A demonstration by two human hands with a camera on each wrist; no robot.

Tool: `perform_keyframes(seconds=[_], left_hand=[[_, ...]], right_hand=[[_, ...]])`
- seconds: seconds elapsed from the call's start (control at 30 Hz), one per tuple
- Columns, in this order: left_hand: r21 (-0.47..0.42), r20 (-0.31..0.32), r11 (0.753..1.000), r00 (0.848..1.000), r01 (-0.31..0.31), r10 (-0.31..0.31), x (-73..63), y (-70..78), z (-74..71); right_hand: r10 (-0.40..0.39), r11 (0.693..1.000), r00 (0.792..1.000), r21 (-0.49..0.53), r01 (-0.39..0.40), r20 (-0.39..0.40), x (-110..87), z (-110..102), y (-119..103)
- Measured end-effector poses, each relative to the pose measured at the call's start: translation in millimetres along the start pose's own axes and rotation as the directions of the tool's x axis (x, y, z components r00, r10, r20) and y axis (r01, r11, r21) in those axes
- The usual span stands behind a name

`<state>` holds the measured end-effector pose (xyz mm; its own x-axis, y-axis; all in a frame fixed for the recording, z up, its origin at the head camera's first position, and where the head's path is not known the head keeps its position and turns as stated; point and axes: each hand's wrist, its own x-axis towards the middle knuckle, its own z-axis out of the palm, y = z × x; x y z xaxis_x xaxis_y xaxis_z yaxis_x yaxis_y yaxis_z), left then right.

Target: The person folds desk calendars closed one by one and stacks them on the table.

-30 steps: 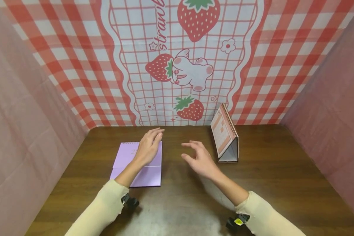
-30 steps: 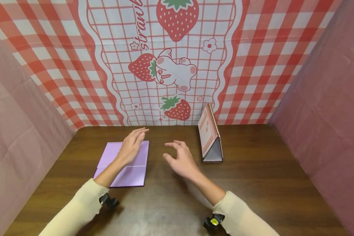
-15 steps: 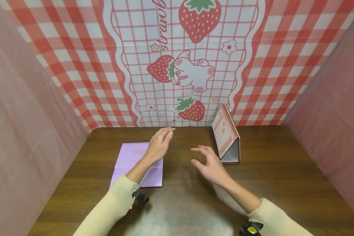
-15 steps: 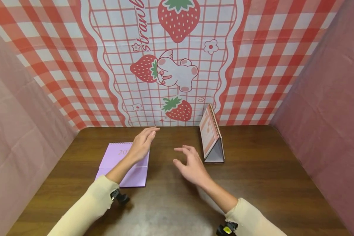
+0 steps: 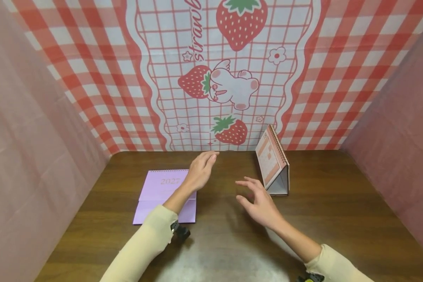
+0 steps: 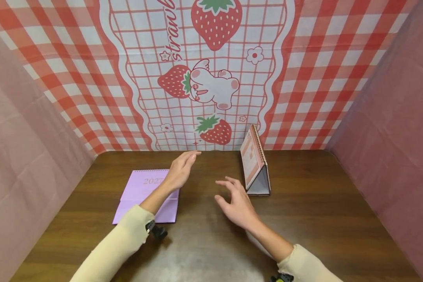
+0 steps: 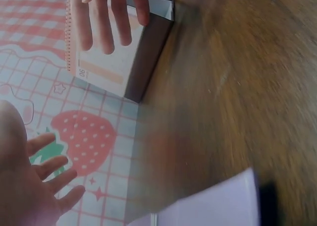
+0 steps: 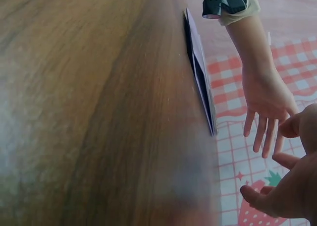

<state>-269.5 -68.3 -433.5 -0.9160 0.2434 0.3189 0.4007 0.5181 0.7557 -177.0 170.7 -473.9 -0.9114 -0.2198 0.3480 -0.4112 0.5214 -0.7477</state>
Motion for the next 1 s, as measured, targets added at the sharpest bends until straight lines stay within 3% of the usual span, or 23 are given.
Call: perform_keyframes(seconds=[0.13,0.47,0.8,1.0], left_hand=[[-0.066,0.017,0.997,0.999,-0.027,0.028,4.8,5.4,1.7],[-0.121,0.028,0.984,0.990,-0.133,0.137,26.0,20.4,9.5],[-0.133,0.037,0.966,0.973,-0.222,0.228,48.8,29.0,24.2],[-0.152,0.055,0.963,0.971,-0.221,0.231,58.5,31.5,35.9]], right_hand=[[0.027,1.000,1.000,-0.010,-0.027,-0.012,-3.4,-9,-24],[-0.071,0.997,0.987,-0.052,0.064,-0.145,-7.7,-24,-27],[-0.229,0.969,0.938,-0.152,0.195,-0.259,-20.2,-32,-17],[-0.299,0.952,0.900,-0.159,0.260,-0.317,-31.5,-38,-11]])
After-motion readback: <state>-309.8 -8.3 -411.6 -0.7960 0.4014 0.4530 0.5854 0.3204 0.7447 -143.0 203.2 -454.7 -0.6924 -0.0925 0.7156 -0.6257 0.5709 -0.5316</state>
